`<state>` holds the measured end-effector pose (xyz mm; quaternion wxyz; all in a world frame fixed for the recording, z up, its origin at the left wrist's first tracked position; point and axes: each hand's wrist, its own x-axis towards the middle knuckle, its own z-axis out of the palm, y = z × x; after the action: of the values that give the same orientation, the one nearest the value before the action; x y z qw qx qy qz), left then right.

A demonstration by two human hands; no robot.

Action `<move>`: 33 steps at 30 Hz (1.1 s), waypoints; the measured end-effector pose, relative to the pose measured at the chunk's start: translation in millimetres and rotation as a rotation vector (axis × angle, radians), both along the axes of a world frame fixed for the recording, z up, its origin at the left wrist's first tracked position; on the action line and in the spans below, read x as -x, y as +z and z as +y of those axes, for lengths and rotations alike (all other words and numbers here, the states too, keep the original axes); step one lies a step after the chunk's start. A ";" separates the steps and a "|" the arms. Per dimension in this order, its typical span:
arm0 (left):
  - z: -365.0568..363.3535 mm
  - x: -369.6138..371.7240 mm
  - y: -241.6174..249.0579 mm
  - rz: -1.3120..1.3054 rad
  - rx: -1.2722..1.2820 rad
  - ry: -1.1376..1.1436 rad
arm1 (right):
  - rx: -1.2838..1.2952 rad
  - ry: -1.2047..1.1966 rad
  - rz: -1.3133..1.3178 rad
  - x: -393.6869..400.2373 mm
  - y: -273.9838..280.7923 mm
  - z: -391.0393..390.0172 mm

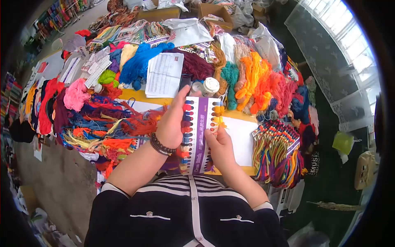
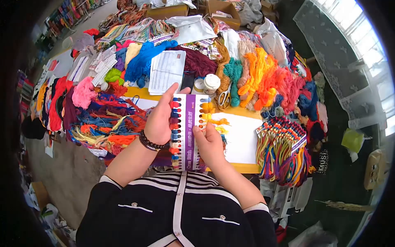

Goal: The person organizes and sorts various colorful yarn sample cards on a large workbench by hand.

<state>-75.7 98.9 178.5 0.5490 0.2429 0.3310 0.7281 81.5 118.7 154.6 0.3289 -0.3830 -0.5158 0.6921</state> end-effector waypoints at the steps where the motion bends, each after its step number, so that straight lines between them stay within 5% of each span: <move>1: 0.1 -2.5 -1.2 0.035 0.020 -0.010 | -0.025 0.028 -0.026 -1.6 2.2 1.5; 6: 5.8 -0.7 1.4 -0.281 0.144 -0.204 | 0.011 0.080 0.042 -2.7 21.7 3.9; 12: 1.0 -7.3 -26.2 -0.508 -0.004 -0.297 | 0.068 0.073 0.128 1.1 20.0 -0.1; 13: -2.7 -8.8 -36.7 -0.491 0.090 -0.226 | 0.070 0.076 0.129 1.3 20.6 -1.5; 16: -13.3 -8.7 -54.7 0.086 0.180 -0.184 | 0.002 0.056 0.142 -0.2 23.0 -4.0; 17: -19.6 -11.3 -12.6 -0.073 0.388 -0.109 | -0.051 0.018 0.130 -2.5 24.9 -3.5; 18: -19.9 -13.4 -11.2 0.119 0.150 -0.004 | -0.099 -0.013 0.069 -3.9 29.9 -2.4; 23: -33.4 -26.8 9.0 -0.240 0.278 -0.033 | -0.063 -0.038 0.134 5.9 30.4 -8.1; 25: -30.5 -17.7 -33.6 -0.480 0.197 -0.218 | 0.010 -0.027 0.189 10.3 31.1 -11.6; 26: -37.4 -25.5 -30.4 -0.298 0.042 -0.216 | -0.002 0.000 0.180 10.5 28.4 -13.2; 27: -26.2 -30.2 -53.1 0.299 0.057 -0.120 | -0.003 0.001 0.180 10.7 27.4 -12.6; 29: -38.9 -30.2 -60.1 0.630 0.021 -0.113 | 0.010 -0.035 0.199 11.0 27.1 -9.5; 30: -39.9 -17.7 -53.5 -0.104 0.196 -0.308 | 0.003 -0.073 0.197 9.4 28.5 -6.5; 33: -49.4 -23.3 -6.9 0.113 0.059 -0.086 | 0.000 -0.091 0.089 1.4 17.4 3.5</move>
<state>-52.4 49.5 171.5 0.5670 0.2813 0.3723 0.6787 80.1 122.2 172.0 0.3826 -0.3752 -0.4827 0.6927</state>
